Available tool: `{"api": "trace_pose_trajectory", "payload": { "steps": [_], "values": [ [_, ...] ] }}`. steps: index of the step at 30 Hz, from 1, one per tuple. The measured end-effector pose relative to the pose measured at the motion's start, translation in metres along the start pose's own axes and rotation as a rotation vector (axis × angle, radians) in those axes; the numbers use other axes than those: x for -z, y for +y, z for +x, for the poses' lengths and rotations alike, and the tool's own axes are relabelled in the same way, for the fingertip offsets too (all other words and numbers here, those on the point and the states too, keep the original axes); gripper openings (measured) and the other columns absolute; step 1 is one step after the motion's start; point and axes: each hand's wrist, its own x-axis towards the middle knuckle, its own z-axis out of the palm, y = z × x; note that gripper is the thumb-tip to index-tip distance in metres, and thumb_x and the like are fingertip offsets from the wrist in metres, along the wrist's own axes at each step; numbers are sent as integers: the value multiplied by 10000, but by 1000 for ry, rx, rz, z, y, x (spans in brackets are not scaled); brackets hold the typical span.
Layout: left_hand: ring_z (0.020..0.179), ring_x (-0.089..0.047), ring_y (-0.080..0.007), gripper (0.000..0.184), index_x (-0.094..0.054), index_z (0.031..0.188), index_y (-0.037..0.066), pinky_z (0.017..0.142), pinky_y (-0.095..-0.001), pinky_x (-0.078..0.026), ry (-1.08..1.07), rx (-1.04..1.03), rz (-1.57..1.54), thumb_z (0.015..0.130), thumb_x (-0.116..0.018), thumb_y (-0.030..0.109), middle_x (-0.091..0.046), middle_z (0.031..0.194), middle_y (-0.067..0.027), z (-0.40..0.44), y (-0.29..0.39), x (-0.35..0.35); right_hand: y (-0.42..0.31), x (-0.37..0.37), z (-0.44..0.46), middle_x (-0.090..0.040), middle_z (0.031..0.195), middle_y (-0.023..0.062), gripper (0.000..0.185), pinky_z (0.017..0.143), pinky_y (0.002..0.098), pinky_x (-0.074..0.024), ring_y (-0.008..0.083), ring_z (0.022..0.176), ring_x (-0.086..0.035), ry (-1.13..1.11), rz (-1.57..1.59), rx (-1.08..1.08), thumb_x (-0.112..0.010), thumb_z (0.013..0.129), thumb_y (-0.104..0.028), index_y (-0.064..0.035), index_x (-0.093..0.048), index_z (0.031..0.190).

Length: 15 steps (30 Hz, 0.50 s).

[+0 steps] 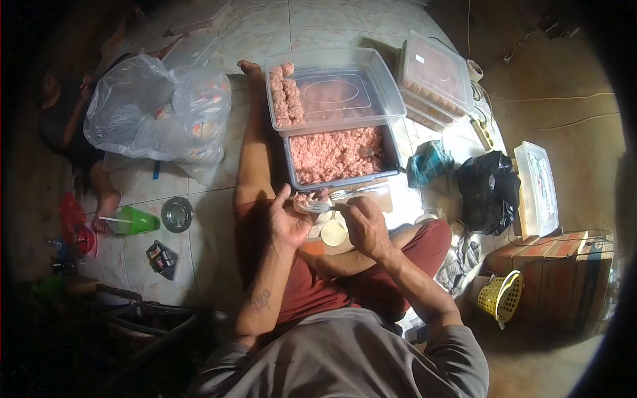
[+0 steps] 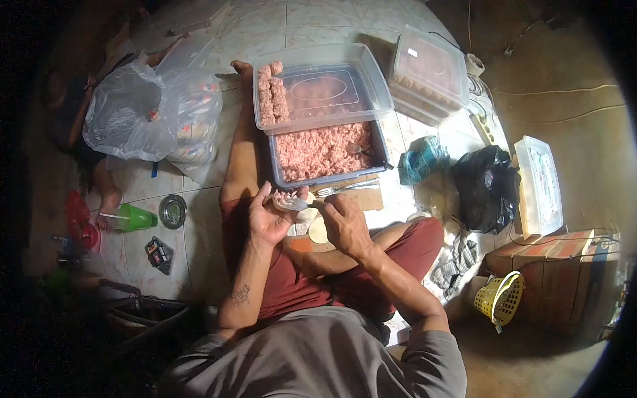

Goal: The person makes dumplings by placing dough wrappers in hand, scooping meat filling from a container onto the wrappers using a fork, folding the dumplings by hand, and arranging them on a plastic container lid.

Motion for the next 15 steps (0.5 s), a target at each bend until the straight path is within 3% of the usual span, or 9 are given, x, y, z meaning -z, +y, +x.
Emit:
{"api": "trace_pose_trajectory", "payload": {
  "steps": [2,3,5,8,10,11,13,14,15],
  "values": [
    [1279,-555,-431,462,-507,1331,-127,1136,-545,-438,-1,-32,20,1042,-534,233,-546,1362,-332,-4,11,-2,-4,6,0,-590,992,147,371,737,446,-493,342,906,-595,13,0,46,-650,800,18,-47,-658,1165],
    [1260,-586,-389,381,-583,1258,-80,1118,-520,-462,-167,-42,31,1038,-541,228,-593,1345,-276,-4,14,-15,-5,11,-1,-597,989,143,355,724,440,-496,340,893,-600,33,-11,85,-658,806,24,-49,-665,1153],
    [1241,-607,-345,331,-601,1214,-58,1122,-506,-458,-133,-142,40,1029,-555,212,-627,1332,-218,-9,25,-35,-8,14,-2,-605,985,140,339,710,433,-500,337,879,-605,51,-17,120,-667,812,30,-51,-672,1141],
    [1216,-625,-322,373,-577,1256,-62,1136,-504,-439,-206,-191,137,1018,-577,225,-644,1320,-197,-8,28,-45,-17,12,-3,-622,920,122,233,674,345,-496,276,775,-611,101,225,10,-657,873,77,-6,-657,1091],
    [1221,-614,-341,447,-556,1291,-76,1132,-519,-438,-172,-153,97,1020,-575,278,-634,1327,-213,-7,21,-44,-24,9,-8,-621,906,110,178,661,284,-476,179,745,-589,12,384,-324,-639,911,81,22,-640,1079],
    [1257,-597,-384,407,-606,1180,-47,1165,-544,-387,-68,-117,-6,989,-616,312,-634,1305,-251,-5,17,-35,-25,4,-8,-621,906,110,178,661,284,-476,179,745,-589,13,384,-323,-639,911,81,22,-640,1079],
    [1323,-543,-407,561,-583,1223,-94,1210,-566,-303,-1,-75,-181,988,-578,415,-585,1371,-280,-8,2,-21,-25,-12,-12,-568,833,107,170,579,275,-409,162,639,-520,70,567,-430,-638,929,36,14,-651,1097],
    [1367,-504,-406,665,-559,1271,-120,1235,-579,-234,13,-49,-303,986,-542,481,-542,1428,-282,-7,0,-15,-27,-20,-15,-568,830,122,159,592,298,-421,205,666,-541,108,668,-516,-640,923,37,11,-653,1080],
    [1367,-504,-406,665,-559,1271,-120,1235,-579,-234,16,-49,-305,986,-542,481,-542,1428,-282,-7,-3,-20,-30,-16,-14,-568,830,122,159,592,298,-421,205,666,-541,107,667,-520,-640,923,37,11,-653,1080]
  ]
}}
